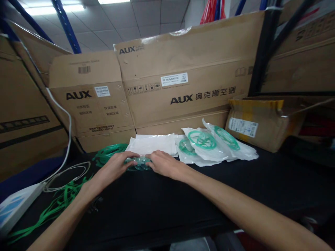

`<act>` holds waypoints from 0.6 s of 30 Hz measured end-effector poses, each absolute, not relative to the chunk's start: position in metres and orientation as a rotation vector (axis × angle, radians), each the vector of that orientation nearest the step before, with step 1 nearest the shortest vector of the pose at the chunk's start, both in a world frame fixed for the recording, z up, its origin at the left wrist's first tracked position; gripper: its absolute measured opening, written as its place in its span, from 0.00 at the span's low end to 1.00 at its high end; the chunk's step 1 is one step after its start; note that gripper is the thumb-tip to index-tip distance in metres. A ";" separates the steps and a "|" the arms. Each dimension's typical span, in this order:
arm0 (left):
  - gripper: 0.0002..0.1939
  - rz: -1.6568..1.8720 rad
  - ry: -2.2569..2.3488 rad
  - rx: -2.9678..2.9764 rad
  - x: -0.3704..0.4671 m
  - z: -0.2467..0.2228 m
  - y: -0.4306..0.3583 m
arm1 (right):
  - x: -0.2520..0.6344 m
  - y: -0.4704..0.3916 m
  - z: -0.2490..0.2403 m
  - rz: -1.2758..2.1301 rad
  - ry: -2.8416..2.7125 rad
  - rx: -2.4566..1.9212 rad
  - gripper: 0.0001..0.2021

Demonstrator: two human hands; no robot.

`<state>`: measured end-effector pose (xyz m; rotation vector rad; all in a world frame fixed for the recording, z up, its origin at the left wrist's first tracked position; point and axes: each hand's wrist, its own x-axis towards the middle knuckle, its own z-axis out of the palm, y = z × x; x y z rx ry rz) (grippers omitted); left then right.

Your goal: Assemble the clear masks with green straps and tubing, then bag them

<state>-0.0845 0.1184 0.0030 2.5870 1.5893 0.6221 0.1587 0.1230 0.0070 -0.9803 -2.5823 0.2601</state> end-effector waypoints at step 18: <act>0.14 0.898 1.278 2.449 0.007 0.026 0.007 | 0.382 0.156 0.050 -0.358 -1.973 -1.780 0.12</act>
